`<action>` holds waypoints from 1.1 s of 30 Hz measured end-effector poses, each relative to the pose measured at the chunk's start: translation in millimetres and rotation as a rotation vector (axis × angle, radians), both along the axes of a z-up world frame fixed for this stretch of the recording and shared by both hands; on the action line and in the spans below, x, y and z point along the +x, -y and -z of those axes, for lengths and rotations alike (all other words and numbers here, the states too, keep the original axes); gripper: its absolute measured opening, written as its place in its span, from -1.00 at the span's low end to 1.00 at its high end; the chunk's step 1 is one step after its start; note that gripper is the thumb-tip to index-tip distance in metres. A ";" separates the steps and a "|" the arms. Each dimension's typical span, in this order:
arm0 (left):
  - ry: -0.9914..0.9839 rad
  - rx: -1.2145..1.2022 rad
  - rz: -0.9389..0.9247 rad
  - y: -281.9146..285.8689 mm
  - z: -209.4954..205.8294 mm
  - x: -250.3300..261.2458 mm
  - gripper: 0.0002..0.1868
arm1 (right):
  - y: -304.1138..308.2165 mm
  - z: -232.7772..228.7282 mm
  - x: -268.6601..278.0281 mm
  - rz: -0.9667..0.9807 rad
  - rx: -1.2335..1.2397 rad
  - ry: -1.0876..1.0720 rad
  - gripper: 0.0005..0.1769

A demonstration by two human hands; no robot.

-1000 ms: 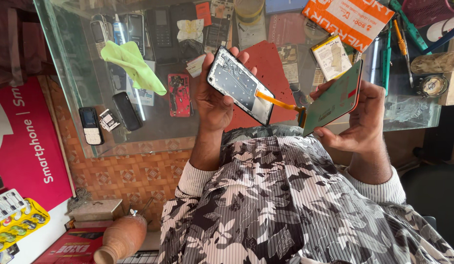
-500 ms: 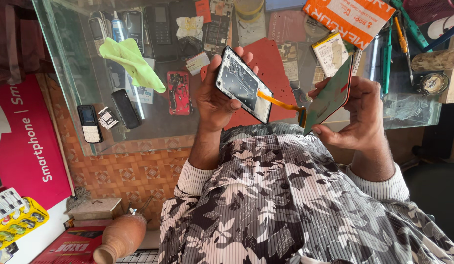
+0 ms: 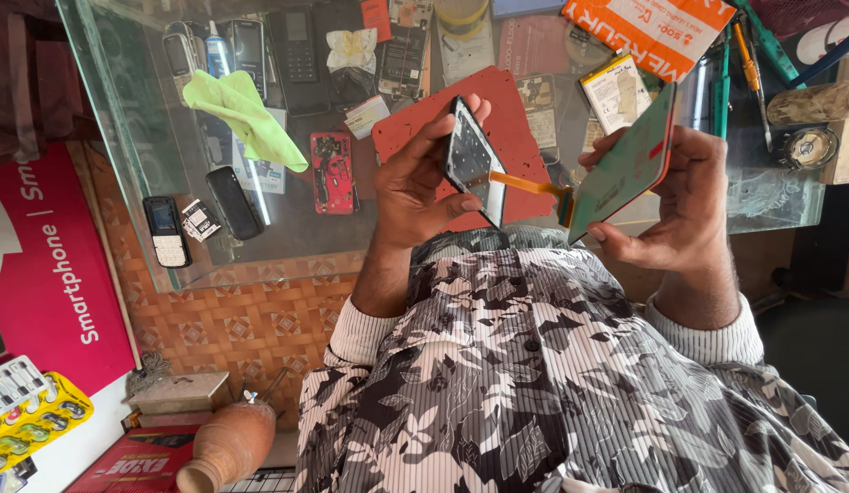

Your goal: The person disassembles a mobile phone by removing the back panel and battery, then installs a new battery and screen component, and reassembles the device.

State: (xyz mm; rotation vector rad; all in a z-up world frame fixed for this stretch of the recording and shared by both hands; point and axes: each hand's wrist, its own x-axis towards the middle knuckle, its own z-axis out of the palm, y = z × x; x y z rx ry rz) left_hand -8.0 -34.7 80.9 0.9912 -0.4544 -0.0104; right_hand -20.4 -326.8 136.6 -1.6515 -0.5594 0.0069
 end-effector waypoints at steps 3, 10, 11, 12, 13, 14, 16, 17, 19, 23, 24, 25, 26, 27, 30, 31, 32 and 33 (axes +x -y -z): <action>0.005 0.019 0.016 3.8 -4.3 -3.5 -0.16 | -5.3 -2.3 5.5 -0.070 -0.048 0.021 -0.04; 0.006 -0.003 0.067 18.7 -5.2 -4.9 -0.14 | -35.7 -8.5 6.7 -0.048 -0.312 0.092 -0.05; -0.002 -0.007 0.069 20.7 -5.0 -5.4 -0.13 | -39.8 -9.8 7.6 -0.049 -0.328 0.122 -0.05; 0.001 -0.010 0.069 23.0 -4.8 -5.4 -0.12 | -42.9 -11.7 7.7 -0.054 -0.343 0.122 -0.09; 0.002 -0.014 0.071 25.6 -4.9 -5.8 -0.11 | -44.8 -14.3 7.1 -0.059 -0.358 0.118 -0.13; 0.003 -0.018 0.072 26.5 -5.3 -6.1 -0.11 | -46.3 -16.4 7.8 -0.064 -0.374 0.115 -0.16; 0.034 0.033 0.065 26.7 -6.2 -7.1 -0.11 | -48.3 -18.8 8.9 -0.066 -0.414 0.137 -0.19; 0.049 0.058 0.062 26.9 -6.7 -7.6 -0.11 | -48.7 -19.6 9.2 -0.067 -0.434 0.147 -0.21; 0.055 0.046 0.065 28.0 -8.0 -7.5 -0.12 | -48.7 -20.9 9.7 -0.069 -0.437 0.163 -0.20; 0.040 0.031 0.088 31.1 -10.7 -7.5 -0.12 | -48.6 -22.0 9.3 -0.068 -0.420 0.176 -0.19; 0.034 0.025 0.092 31.8 -10.7 -7.2 -0.12 | -48.1 -22.0 9.6 -0.066 -0.432 0.185 -0.19; 0.025 0.020 0.097 32.6 -10.3 -7.7 -0.11 | -47.4 -21.9 9.1 -0.065 -0.444 0.191 -0.19; 0.016 0.015 0.101 33.5 -9.7 -8.1 -0.11 | -47.0 -21.5 8.5 -0.064 -0.455 0.197 -0.19; 0.003 -0.008 0.111 34.5 -8.9 -8.4 -0.12 | -46.9 -21.1 7.5 -0.065 -0.452 0.185 -0.18; -0.018 -0.096 0.128 38.8 -5.5 -8.3 -0.13 | -47.9 -19.2 5.5 -0.061 -0.447 0.179 -0.13; -0.016 -0.139 0.123 41.3 -3.7 -8.0 -0.13 | -49.3 -17.6 6.0 -0.056 -0.449 0.196 -0.11; -0.014 -0.182 0.118 42.4 -1.7 -7.8 -0.14 | -50.4 -16.3 6.5 -0.051 -0.451 0.212 -0.08; -0.058 -0.169 0.084 42.8 0.3 -7.7 -0.16 | -50.9 -15.3 7.1 -0.067 -0.457 0.199 -0.02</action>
